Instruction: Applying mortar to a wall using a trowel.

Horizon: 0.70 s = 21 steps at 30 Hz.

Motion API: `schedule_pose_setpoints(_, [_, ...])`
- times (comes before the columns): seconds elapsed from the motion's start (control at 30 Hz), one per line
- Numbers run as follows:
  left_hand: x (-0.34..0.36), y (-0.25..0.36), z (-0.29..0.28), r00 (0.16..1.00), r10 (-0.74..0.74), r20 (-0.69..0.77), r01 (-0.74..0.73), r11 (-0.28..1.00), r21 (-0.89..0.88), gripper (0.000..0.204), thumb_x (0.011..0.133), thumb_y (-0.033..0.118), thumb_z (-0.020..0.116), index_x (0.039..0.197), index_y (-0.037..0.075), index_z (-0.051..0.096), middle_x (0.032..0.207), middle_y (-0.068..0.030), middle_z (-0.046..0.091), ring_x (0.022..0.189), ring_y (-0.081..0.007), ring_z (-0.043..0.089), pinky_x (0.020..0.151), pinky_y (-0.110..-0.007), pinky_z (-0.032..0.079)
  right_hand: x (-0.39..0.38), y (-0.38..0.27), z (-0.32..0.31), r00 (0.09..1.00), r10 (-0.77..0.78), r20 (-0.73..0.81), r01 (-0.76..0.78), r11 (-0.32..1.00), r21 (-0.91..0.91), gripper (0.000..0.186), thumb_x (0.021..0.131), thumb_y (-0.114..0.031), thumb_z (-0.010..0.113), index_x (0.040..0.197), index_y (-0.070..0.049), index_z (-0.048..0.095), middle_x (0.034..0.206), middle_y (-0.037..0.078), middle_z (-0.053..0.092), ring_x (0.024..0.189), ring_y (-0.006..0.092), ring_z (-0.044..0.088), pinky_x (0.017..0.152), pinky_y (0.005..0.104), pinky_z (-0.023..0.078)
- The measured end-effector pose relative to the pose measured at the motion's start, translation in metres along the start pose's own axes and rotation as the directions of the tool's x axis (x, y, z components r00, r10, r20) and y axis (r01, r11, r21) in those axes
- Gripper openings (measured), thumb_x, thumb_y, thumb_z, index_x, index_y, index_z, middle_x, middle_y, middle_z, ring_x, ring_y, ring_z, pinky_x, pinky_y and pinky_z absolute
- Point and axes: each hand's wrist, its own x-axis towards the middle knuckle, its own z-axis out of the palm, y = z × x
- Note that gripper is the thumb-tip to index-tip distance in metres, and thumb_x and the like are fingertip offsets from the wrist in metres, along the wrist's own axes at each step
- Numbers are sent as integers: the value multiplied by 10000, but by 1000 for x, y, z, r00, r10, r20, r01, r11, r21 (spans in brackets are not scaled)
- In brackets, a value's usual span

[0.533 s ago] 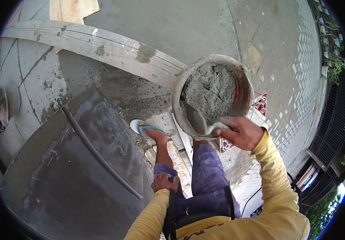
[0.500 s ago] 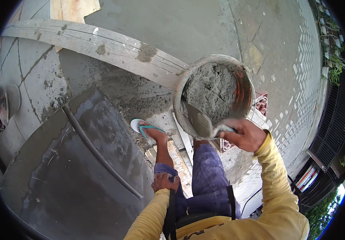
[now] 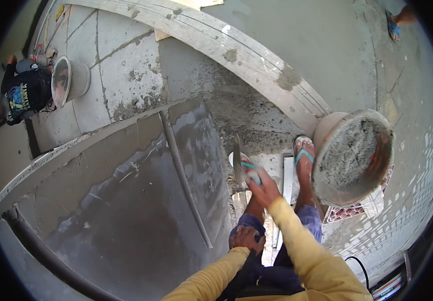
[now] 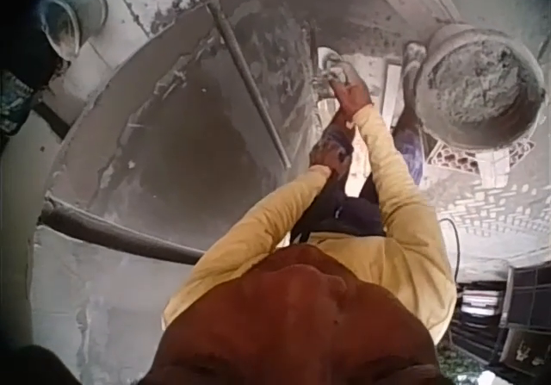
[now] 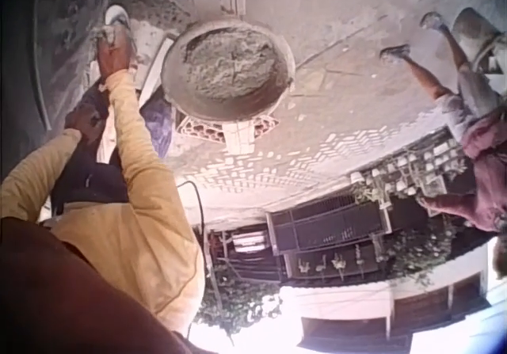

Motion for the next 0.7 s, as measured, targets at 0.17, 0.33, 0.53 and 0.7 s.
schedule_pose_setpoints(0.17, [-6,-11,2,1000,-6,-13,4,995,-104,423,808,485,686,1080,161,680,1340,-48,573,1380,-352,396,1084,-529,358,140,65,65,999,17,-39,-20,998,-60,283,935,-294,593,1133,-98,541,1019,242,631,966,451,610,822,468,485])
schedule_pose_setpoints(0.33, [-8,-32,14,991,72,-113,-93,977,-191,399,810,447,701,1078,152,681,1330,-69,584,1359,-379,421,1055,-542,394,215,93,100,992,-99,-81,85,983,-164,278,917,-269,583,1109,-72,538,1076,241,616,1024,462,573,850,500,460])
schedule_pose_setpoints(0.53, [-7,-42,18,991,79,-109,-100,975,-199,391,794,432,724,1075,163,681,1323,-50,592,1355,-370,423,1048,-520,413,249,105,113,980,-175,-94,152,966,-207,269,902,-237,583,1094,-56,530,1066,244,603,1038,464,555,852,501,450])
schedule_pose_setpoints(0.7, [-7,-43,20,986,98,-133,-123,973,-197,379,795,429,723,1072,174,678,1314,-28,594,1345,-360,433,1044,-505,419,261,110,113,983,-155,-101,129,965,-229,267,900,-229,582,1108,-69,535,1090,231,601,1046,455,555,863,498,448])
